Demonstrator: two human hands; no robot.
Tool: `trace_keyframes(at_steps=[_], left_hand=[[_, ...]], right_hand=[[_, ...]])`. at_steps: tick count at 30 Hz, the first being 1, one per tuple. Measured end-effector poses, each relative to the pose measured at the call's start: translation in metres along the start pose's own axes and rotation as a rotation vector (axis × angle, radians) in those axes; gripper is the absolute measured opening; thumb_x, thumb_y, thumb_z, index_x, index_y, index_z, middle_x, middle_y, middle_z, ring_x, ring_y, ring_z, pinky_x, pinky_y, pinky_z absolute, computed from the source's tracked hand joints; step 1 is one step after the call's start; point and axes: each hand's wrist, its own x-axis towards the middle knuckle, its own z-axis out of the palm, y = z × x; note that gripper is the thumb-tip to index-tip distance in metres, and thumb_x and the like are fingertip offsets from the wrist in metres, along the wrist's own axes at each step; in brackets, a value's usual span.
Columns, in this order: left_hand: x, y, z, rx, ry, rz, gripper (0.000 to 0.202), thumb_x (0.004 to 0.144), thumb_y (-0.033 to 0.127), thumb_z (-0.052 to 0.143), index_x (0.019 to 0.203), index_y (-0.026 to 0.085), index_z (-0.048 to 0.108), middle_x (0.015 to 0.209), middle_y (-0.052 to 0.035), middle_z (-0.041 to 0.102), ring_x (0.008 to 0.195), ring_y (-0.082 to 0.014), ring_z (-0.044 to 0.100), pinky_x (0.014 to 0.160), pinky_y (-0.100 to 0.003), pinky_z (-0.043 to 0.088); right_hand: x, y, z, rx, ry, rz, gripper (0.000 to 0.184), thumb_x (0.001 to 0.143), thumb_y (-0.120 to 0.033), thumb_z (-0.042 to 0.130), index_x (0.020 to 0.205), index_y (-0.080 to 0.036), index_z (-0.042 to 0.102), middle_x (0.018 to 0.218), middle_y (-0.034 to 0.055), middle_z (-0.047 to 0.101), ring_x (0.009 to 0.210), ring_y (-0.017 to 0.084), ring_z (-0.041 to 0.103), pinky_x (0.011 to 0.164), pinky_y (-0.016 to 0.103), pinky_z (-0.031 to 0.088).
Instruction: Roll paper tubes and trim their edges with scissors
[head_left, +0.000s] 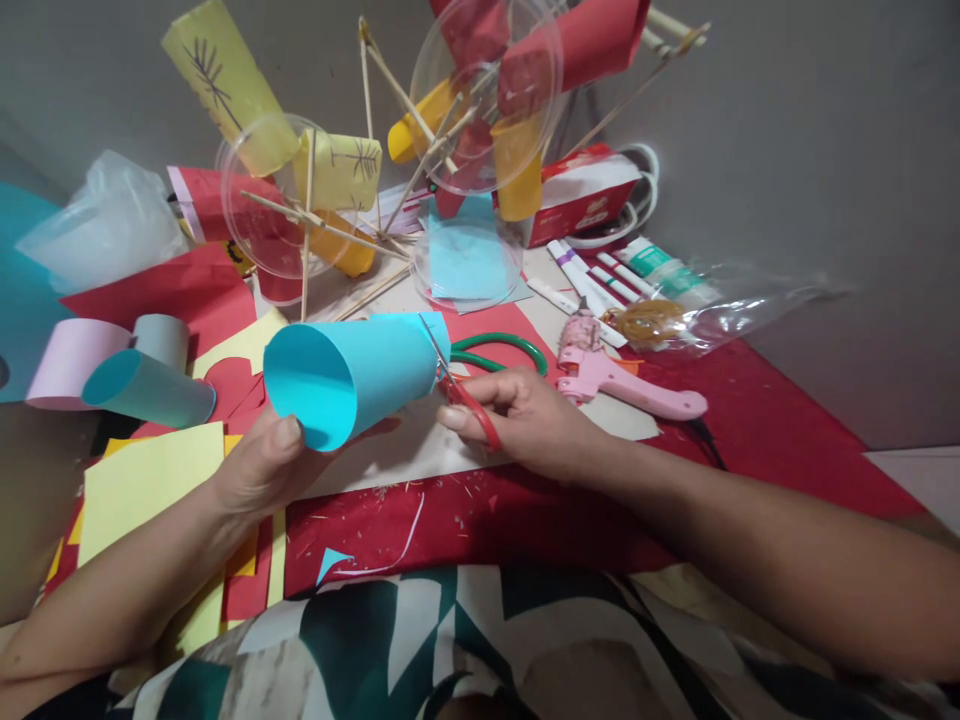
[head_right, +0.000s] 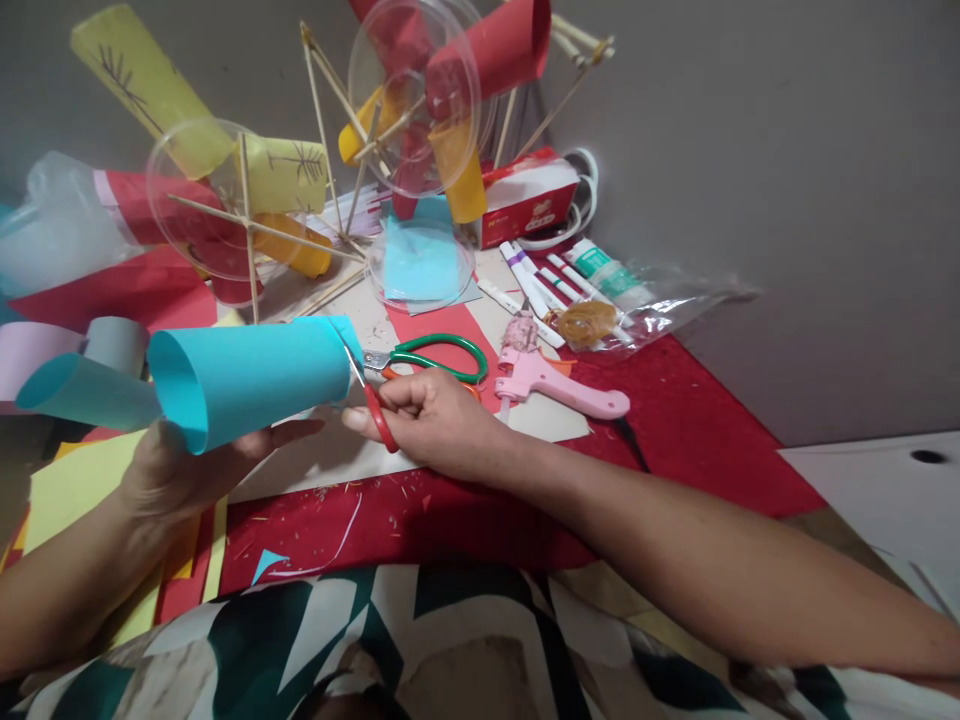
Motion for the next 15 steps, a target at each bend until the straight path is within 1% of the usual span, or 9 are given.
trace_keyframes(at_steps=[5, 9, 11, 15], left_hand=[[-0.0004, 0.0001, 0.0012, -0.047, -0.010, 0.009, 0.082, 0.085, 0.060, 0.068, 0.154, 0.030, 0.038, 0.139, -0.0105, 0.065, 0.127, -0.0297, 0.060, 0.104, -0.049, 0.050], [-0.0023, 0.0003, 0.0003, -0.062, 0.014, -0.026, 0.085, 0.080, 0.060, 0.075, 0.152, 0.033, 0.041, 0.136, -0.0073, 0.068, 0.127, -0.0277, 0.062, 0.104, -0.048, 0.053], [-0.0027, 0.0002, -0.0002, -0.084, 0.004, -0.034, 0.082, 0.080, 0.059, 0.075, 0.151, 0.033, 0.044, 0.137, -0.0070, 0.067, 0.128, -0.0269, 0.061, 0.105, -0.047, 0.053], [-0.0022, 0.0013, -0.0005, -0.111, -0.035, -0.034, 0.076, 0.083, 0.056, 0.073, 0.150, 0.032, 0.046, 0.136, -0.0068, 0.068, 0.128, -0.0248, 0.063, 0.105, -0.043, 0.054]], right_hand=[[0.0001, 0.0012, 0.0001, -0.027, 0.020, 0.016, 0.068, 0.068, -0.073, 0.072, 0.051, -0.022, 0.033, 0.051, -0.0077, 0.025, 0.049, 0.006, 0.025, 0.047, 0.024, 0.018], [0.0008, 0.0018, 0.0004, -0.062, 0.044, 0.012, 0.066, 0.069, -0.074, 0.071, 0.051, -0.021, 0.035, 0.051, -0.0074, 0.026, 0.049, 0.006, 0.025, 0.046, 0.024, 0.017], [0.0007, 0.0011, 0.0003, -0.063, 0.047, 0.014, 0.065, 0.068, -0.072, 0.072, 0.051, -0.021, 0.036, 0.051, -0.0073, 0.027, 0.050, 0.006, 0.025, 0.046, 0.024, 0.017], [0.0002, -0.0008, 0.0001, -0.055, 0.046, 0.028, 0.066, 0.067, -0.072, 0.074, 0.050, -0.022, 0.034, 0.051, -0.0077, 0.025, 0.049, 0.005, 0.023, 0.046, 0.025, 0.016]])
